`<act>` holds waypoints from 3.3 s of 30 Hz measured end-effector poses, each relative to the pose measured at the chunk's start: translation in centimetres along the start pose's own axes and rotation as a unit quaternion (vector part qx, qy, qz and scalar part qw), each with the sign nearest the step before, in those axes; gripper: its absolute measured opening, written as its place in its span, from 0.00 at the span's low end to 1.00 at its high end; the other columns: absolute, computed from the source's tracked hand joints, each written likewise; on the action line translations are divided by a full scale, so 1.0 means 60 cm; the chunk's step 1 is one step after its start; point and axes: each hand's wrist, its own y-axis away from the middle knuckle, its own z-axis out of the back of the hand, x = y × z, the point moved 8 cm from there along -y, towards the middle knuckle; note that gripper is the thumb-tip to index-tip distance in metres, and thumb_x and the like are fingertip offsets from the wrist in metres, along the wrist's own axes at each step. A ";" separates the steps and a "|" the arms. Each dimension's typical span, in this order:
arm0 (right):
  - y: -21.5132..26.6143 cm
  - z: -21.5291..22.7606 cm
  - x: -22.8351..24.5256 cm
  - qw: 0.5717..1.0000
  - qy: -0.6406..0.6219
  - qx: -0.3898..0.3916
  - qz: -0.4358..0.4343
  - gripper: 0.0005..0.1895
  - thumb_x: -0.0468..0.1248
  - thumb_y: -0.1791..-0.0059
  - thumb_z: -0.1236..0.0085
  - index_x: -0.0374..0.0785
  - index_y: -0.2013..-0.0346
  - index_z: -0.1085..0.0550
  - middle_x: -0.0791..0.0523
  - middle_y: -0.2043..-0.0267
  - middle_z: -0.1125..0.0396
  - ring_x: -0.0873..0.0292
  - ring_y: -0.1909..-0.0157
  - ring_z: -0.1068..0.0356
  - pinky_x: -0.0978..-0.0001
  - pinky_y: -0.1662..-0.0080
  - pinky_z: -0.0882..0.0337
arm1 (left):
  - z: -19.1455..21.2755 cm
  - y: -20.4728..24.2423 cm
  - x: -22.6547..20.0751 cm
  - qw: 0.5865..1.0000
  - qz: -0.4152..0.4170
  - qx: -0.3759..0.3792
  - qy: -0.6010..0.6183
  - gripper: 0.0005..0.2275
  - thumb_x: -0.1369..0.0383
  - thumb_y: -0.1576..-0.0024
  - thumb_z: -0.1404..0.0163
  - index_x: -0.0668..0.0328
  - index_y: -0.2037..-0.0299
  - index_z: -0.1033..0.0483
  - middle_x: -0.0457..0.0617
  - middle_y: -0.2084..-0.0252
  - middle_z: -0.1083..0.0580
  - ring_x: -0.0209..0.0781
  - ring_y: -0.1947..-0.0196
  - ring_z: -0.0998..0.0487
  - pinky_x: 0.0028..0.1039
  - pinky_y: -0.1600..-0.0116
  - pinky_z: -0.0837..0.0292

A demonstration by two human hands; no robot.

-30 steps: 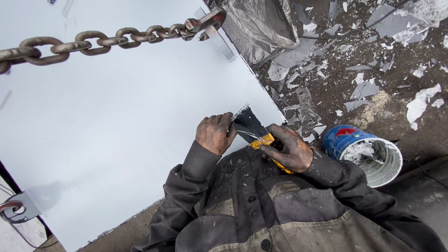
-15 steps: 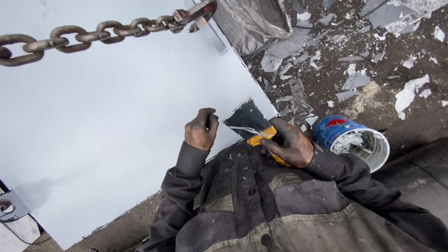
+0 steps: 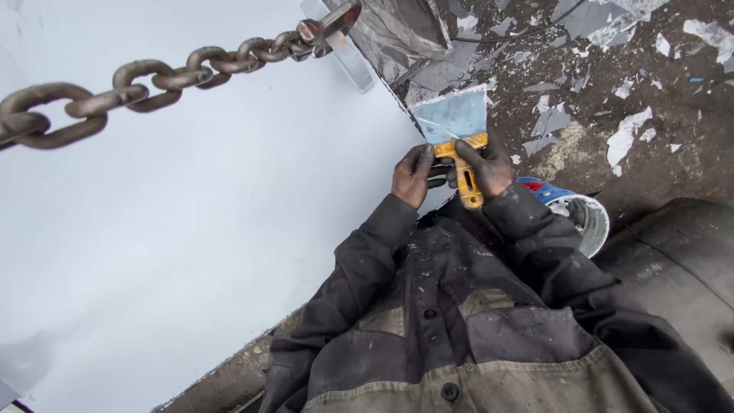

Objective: The person uses a yellow scraper to remove old paint and debris from the edges and surface of a large white metal panel. They work along the seams and corners, scraping off layers of material and occasionally wiping the surface with their gloved hand.

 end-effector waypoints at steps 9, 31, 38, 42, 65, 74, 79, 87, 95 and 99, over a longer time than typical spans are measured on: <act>-0.180 -0.028 -0.037 0.991 0.031 0.120 -0.044 0.35 0.37 0.42 0.43 0.32 0.29 0.53 0.39 0.70 0.29 0.46 0.78 0.24 0.55 0.78 0.21 | 0.045 -0.126 -0.067 0.944 0.006 -0.244 -0.223 0.23 0.47 0.38 0.50 0.61 0.70 0.21 0.61 0.74 0.24 0.57 0.69 0.17 0.39 0.67 0.19; -0.179 -0.059 0.076 0.968 0.120 0.209 -0.063 0.34 0.37 0.41 0.49 0.26 0.29 0.55 0.40 0.78 0.32 0.49 0.82 0.27 0.63 0.82 0.25 | -0.017 -0.084 -0.130 0.927 -0.052 -0.351 -0.122 0.20 0.57 0.33 0.51 0.55 0.78 0.26 0.57 0.84 0.29 0.47 0.78 0.20 0.28 0.71 0.25; -0.181 -0.050 0.020 0.982 0.032 0.167 -0.088 0.27 0.33 0.41 0.51 0.29 0.31 0.50 0.36 0.73 0.31 0.44 0.79 0.26 0.61 0.80 0.21 | 0.009 -0.096 -0.122 0.930 -0.069 -0.344 -0.106 0.20 0.60 0.34 0.51 0.58 0.80 0.30 0.60 0.86 0.31 0.51 0.80 0.20 0.26 0.80 0.29; -0.221 -0.045 -0.021 0.986 0.067 0.146 -0.037 0.29 0.34 0.41 0.47 0.29 0.32 0.50 0.38 0.71 0.29 0.48 0.78 0.26 0.59 0.77 0.20 | 0.009 -0.107 -0.171 0.920 -0.047 -0.370 -0.118 0.19 0.56 0.37 0.48 0.59 0.78 0.24 0.57 0.84 0.31 0.35 0.77 0.29 0.36 0.73 0.32; -0.194 -0.131 0.078 0.991 0.014 0.093 -0.091 0.16 0.30 0.43 0.49 0.34 0.42 0.41 0.45 0.67 0.30 0.52 0.79 0.29 0.64 0.79 0.25 | 0.078 -0.148 -0.115 0.937 -0.030 -0.345 -0.052 0.14 0.61 0.41 0.45 0.68 0.64 0.18 0.60 0.73 0.23 0.44 0.75 0.21 0.35 0.71 0.27; -0.213 -0.139 0.091 0.989 0.036 0.090 -0.116 0.20 0.33 0.42 0.48 0.32 0.40 0.43 0.41 0.70 0.30 0.46 0.77 0.25 0.57 0.78 0.20 | 0.048 -0.137 -0.166 0.917 0.047 -0.386 -0.093 0.17 0.51 0.43 0.44 0.58 0.65 0.18 0.59 0.75 0.22 0.46 0.64 0.22 0.39 0.55 0.25; -0.213 -0.131 0.098 0.983 0.064 0.112 -0.130 0.17 0.34 0.42 0.49 0.34 0.41 0.41 0.41 0.68 0.30 0.47 0.77 0.25 0.59 0.79 0.20 | 0.038 -0.129 -0.161 0.917 0.088 -0.378 -0.093 0.19 0.46 0.42 0.47 0.51 0.64 0.16 0.62 0.79 0.21 0.57 0.66 0.15 0.41 0.59 0.19; -0.180 -0.080 0.067 0.977 0.044 0.098 -0.186 0.28 0.33 0.42 0.49 0.34 0.31 0.48 0.40 0.75 0.33 0.43 0.79 0.26 0.56 0.79 0.20 | 0.012 -0.101 -0.130 0.926 0.014 -0.378 0.018 0.15 0.60 0.38 0.45 0.66 0.70 0.22 0.67 0.81 0.25 0.56 0.80 0.19 0.30 0.75 0.17; -0.150 -0.081 0.069 0.983 0.035 0.071 -0.168 0.22 0.33 0.43 0.48 0.35 0.37 0.44 0.39 0.76 0.33 0.44 0.81 0.27 0.56 0.80 0.21 | 0.022 -0.090 -0.061 0.933 0.007 -0.358 -0.018 0.17 0.58 0.35 0.48 0.63 0.71 0.20 0.64 0.85 0.27 0.49 0.87 0.23 0.28 0.82 0.23; -0.173 -0.099 0.070 0.985 0.029 0.069 -0.158 0.17 0.34 0.43 0.48 0.36 0.42 0.41 0.40 0.73 0.31 0.45 0.80 0.26 0.59 0.81 0.21 | 0.051 -0.122 -0.049 0.926 -0.013 -0.369 0.076 0.14 0.59 0.37 0.46 0.65 0.59 0.19 0.70 0.87 0.29 0.53 0.94 0.28 0.34 0.88 0.26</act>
